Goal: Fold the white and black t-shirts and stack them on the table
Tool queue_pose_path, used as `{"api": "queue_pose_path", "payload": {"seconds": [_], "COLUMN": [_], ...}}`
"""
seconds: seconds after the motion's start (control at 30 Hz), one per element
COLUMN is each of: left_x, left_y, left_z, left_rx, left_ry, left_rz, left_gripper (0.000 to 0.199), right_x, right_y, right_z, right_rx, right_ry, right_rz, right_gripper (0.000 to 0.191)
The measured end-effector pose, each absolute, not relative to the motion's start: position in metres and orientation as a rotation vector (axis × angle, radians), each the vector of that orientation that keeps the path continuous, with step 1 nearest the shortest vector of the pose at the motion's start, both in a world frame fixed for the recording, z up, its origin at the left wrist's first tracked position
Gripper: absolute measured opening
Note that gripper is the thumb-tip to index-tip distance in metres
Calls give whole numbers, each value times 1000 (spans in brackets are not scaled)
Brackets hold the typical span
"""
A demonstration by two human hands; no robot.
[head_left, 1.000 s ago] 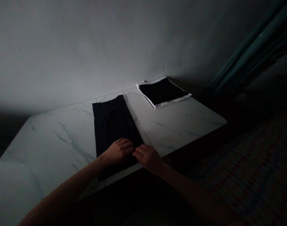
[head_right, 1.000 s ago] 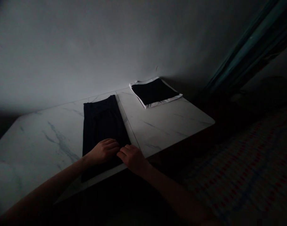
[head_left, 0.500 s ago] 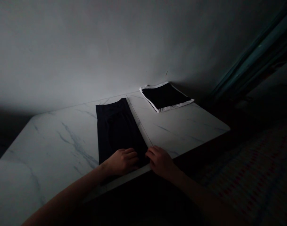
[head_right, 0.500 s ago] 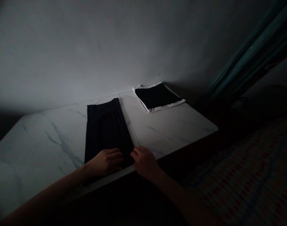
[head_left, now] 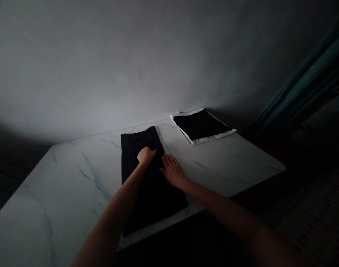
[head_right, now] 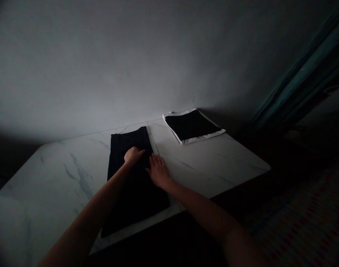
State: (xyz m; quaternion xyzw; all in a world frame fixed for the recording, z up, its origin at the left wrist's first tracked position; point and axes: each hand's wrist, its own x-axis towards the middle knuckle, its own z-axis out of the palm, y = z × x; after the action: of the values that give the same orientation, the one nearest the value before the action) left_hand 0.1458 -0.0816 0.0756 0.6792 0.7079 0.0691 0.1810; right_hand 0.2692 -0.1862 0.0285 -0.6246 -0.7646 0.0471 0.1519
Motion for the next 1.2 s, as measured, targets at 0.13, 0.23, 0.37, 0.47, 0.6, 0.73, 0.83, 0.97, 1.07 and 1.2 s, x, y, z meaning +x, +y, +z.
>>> {"api": "queue_pose_path", "payload": {"seconds": [0.13,0.23,0.37,0.47,0.6,0.73,0.83,0.97,1.07,1.2], "left_x": [143,134,127,127,126,125,127,133,132,115], "left_y": [-81,-79,-79,-81,-84,-87,-91,-103,-124,-159], "left_z": [69,68,69,68,64,64,64,48,27,18], "left_rx": [1887,1885,1942,1990,2064,2174,2415,2771,2853,2842], "left_ry": [2029,2037,2018,2020,2002,1975,1861,1446,1244,925], "left_rz": [226,214,188,194,235,254,357,373,161,-2], "left_gripper": [26,24,26,26,26,23,21,41,59,67], "right_x": [276,277,276,276,276,277,281,289,297,309], "right_y": [-190,-191,-190,-193,-211,-247,-272,-289,-288,-255], "right_z": [12,12,16,22,31,40,48,53,58,71], "right_rx": [-1761,-1748,-1765,-1682,-1394,-1146,-965,-754,-599,-692], "right_ry": [-2209,-2205,-2191,-2266,-2532,-2683,-2747,-2790,-2763,-2488], "right_rz": [132,141,141,108,225,392,492,752,1094,1435], "right_gripper": [58,58,56,55,58,64,61,61,56,38]}}
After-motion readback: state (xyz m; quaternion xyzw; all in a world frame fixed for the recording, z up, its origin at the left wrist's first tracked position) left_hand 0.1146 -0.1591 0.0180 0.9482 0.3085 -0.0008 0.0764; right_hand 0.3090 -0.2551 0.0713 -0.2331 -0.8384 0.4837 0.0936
